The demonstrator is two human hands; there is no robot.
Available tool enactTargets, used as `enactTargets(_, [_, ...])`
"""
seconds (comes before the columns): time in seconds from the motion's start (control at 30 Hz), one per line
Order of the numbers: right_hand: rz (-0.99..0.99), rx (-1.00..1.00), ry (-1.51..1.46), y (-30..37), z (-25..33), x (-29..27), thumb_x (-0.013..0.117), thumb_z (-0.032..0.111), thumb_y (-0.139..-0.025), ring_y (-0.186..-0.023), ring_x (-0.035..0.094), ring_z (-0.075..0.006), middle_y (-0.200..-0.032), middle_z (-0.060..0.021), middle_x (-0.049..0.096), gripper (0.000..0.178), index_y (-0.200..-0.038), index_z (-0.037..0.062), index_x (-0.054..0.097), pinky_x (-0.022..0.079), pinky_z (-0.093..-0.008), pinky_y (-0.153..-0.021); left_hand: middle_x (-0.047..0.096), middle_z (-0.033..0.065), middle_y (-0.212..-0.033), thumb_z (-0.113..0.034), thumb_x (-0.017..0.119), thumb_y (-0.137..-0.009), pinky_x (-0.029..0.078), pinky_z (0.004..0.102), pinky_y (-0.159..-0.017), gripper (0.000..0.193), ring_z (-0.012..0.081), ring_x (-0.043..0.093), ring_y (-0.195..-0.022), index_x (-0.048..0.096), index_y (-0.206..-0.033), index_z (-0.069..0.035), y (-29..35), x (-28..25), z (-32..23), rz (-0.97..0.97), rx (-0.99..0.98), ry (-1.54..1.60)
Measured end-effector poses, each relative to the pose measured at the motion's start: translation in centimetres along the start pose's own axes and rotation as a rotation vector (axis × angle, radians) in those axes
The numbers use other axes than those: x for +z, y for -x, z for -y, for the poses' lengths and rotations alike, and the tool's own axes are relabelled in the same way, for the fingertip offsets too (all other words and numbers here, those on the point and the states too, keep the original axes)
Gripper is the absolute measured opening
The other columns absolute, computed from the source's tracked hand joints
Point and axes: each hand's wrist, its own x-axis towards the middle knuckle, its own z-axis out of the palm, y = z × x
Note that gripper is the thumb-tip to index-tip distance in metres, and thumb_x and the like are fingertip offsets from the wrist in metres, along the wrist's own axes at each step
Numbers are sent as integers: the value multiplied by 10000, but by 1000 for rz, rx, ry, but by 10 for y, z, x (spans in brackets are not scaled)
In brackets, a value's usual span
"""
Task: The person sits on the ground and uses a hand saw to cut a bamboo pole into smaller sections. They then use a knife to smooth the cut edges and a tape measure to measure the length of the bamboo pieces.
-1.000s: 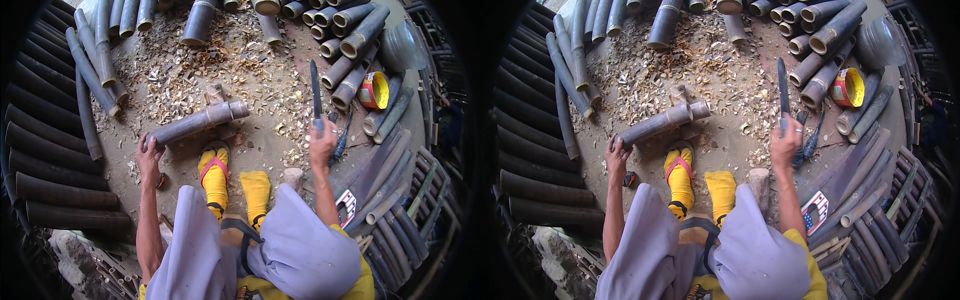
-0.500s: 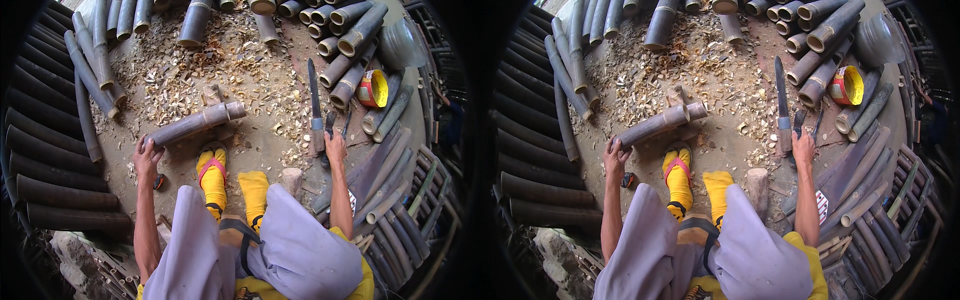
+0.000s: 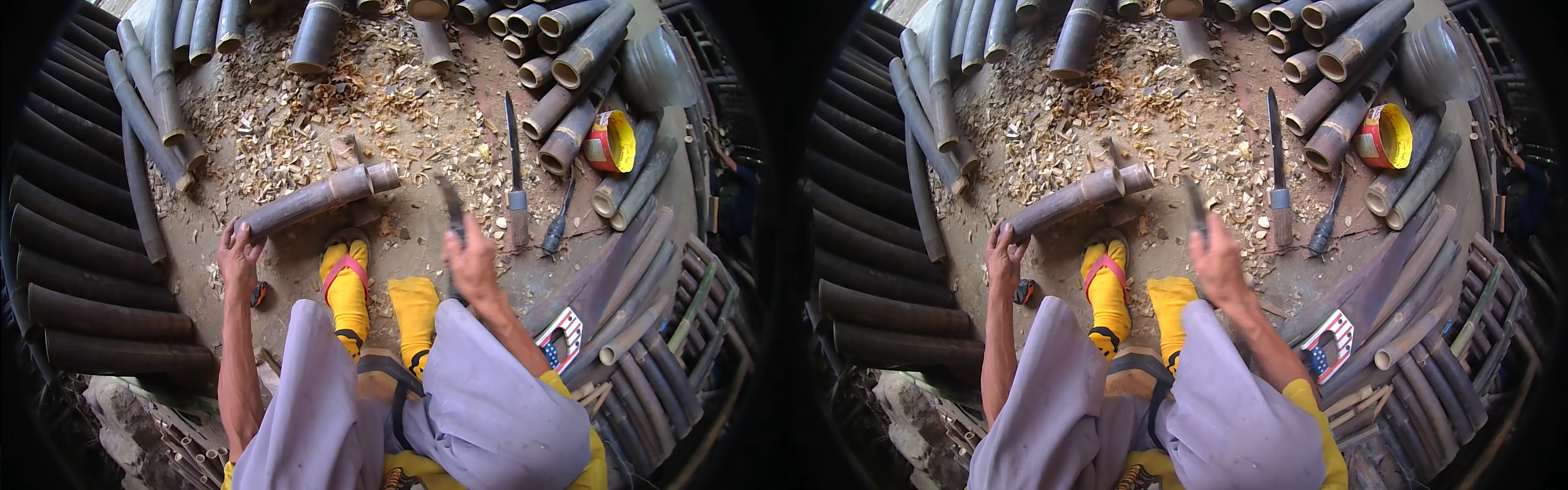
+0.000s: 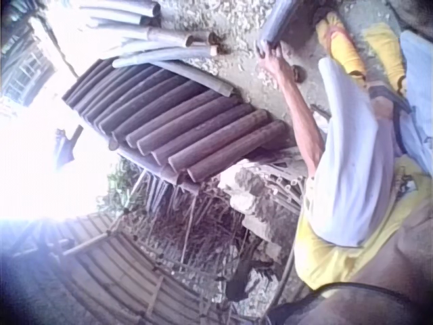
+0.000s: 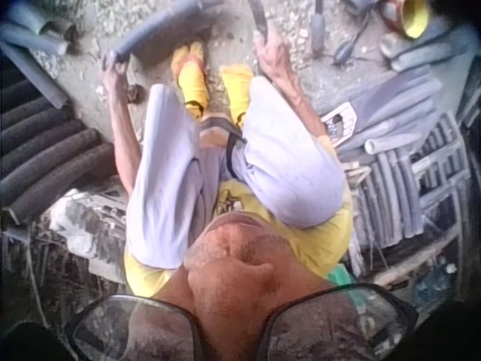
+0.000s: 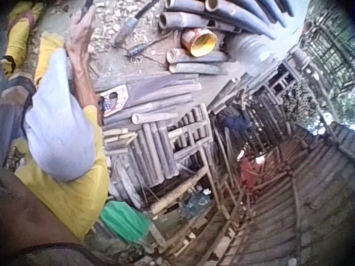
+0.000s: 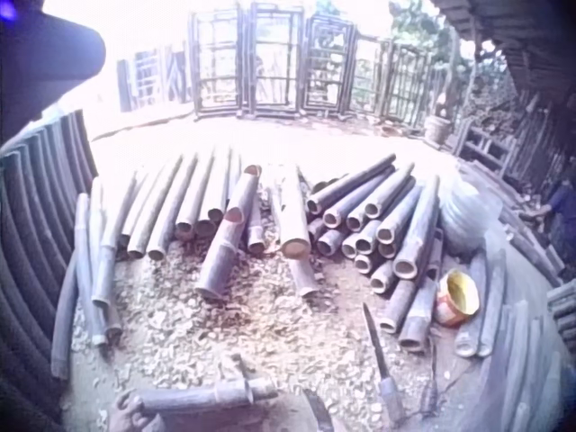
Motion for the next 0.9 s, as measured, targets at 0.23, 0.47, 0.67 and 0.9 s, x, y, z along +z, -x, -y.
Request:
enactTargets(0.23, [-64, -213, -34, -26, 16, 80, 518, 15, -863, -748, 578, -474, -786, -287, 564, 275, -1123, -25, 438, 450, -509, -609, 518, 121, -1208, -98, 614, -903, 504, 448, -932, 428, 268, 555, -1102, 458, -1297, -39, 1, -1, 2, 3, 21, 18])
enactTargets(0.47, [162, -39, 41, -1, 3, 66, 500, 16, -860, -731, 580, -503, -833, -303, 585, 278, -1119, -52, 423, 477, -538, -617, 522, 115, -1199, -86, 618, -895, 499, 446, -939, 425, 268, 545, -1113, 470, -1291, -43, 1, -1, 2, -14, -9, 65])
enactTargets(0.67, [-267, 26, 153, 25, -15, 12, 469, 95, -918, -581, 587, -209, -764, -141, 595, 299, -1185, -41, 476, 499, -374, -501, 513, 115, -1220, -84, 655, -858, 462, 470, -987, 400, 273, 501, -1162, 517, -1232, -49, -9, -28, 9, -6, 10, 195])
enactTargets(0.9, [-570, 113, 537, 13, -120, -73, 537, 117, -845, -972, 581, -377, -1089, -293, 563, 565, -1360, -52, 379, 457, -453, -855, 546, 114, -1167, -69, 697, -803, 501, 376, -934, 472, 247, 539, -1114, 502, -1232, -44, -21, -116, 15, -410, 39, 74])
